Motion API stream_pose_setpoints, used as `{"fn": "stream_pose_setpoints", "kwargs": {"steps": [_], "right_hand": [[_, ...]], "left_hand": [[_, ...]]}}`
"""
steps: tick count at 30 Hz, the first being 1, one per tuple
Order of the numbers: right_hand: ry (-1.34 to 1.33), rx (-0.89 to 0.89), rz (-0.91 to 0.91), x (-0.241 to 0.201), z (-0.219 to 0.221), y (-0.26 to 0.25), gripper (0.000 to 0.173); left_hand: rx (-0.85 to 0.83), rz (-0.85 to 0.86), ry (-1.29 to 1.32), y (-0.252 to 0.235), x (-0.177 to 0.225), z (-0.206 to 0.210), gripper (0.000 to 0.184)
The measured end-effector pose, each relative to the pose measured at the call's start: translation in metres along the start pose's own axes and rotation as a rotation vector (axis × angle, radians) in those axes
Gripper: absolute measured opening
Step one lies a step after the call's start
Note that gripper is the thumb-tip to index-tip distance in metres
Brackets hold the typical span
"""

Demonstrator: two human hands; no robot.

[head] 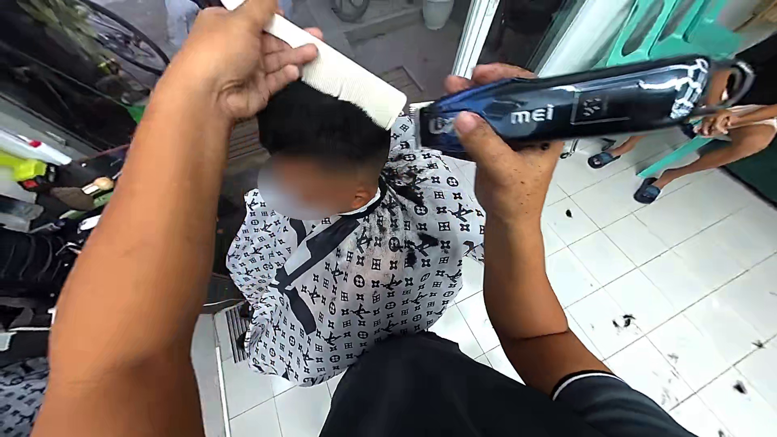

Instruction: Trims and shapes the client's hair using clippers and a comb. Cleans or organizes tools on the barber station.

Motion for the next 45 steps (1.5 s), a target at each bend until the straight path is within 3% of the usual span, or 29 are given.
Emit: {"fn": "stream_pose_setpoints", "kwargs": {"steps": [5, 7, 9, 12, 15, 17, 18, 21, 23, 34, 39, 45], "right_hand": [[0.097, 0.09, 0.006, -0.001, -0.055, 0.017, 0.044], [0.094, 0.117, 0.007, 0.001, -0.055, 0.019, 0.043], [0.065, 0.119, 0.005, 0.005, -0.038, 0.018, 0.044], [0.025, 0.078, -0.009, 0.008, -0.002, 0.017, 0.047], [0.01, 0.036, -0.013, 0.009, 0.014, 0.019, 0.049], [-0.004, 0.019, -0.023, 0.013, 0.017, 0.021, 0.049], [0.001, 0.015, -0.026, 0.015, 0.019, 0.022, 0.049], [0.016, -0.011, -0.014, 0.023, 0.03, 0.026, 0.051], [0.012, -0.025, -0.012, 0.029, 0.039, 0.027, 0.052], [0.125, 0.068, 0.005, 0.037, 0.046, 0.017, 0.052], [0.123, 0.053, 0.011, 0.033, 0.058, 0.014, 0.053], [0.086, -0.102, -0.004, 0.024, 0.088, 0.016, 0.055]], "left_hand": [[-0.152, -0.038, -0.349, 0.028, -0.021, -0.078, 0.029], [-0.225, 0.008, -0.329, 0.037, -0.028, -0.092, 0.026], [-0.162, 0.089, -0.113, 0.053, -0.028, -0.07, 0.033], [0.07, 0.179, 0.234, 0.067, -0.035, -0.023, 0.037], [0.14, 0.263, 0.204, 0.08, -0.073, -0.027, 0.03], [0.038, 0.393, 0.2, 0.093, -0.11, -0.044, 0.02], [-0.048, 0.426, 0.233, 0.098, -0.131, -0.051, 0.023], [-0.299, 0.351, 0.312, 0.106, -0.183, -0.058, 0.034], [-0.352, 0.335, 0.366, 0.101, -0.204, -0.056, 0.037], [-0.328, 0.652, 0.443, 0.079, -0.148, -0.031, 0.046], [-0.342, 0.669, 0.451, 0.081, -0.142, -0.031, 0.049], [-0.347, 0.635, 0.417, 0.088, -0.152, -0.036, 0.048]]}}
Point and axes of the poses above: each hand's wrist, its own y-axis away from the middle knuckle, its own z-axis out of the palm, x = y × z, the point moved 4 cm from there along -y, towards the middle knuckle, and after that the axes turned 7 degrees about -z, right-handed, at the moved point
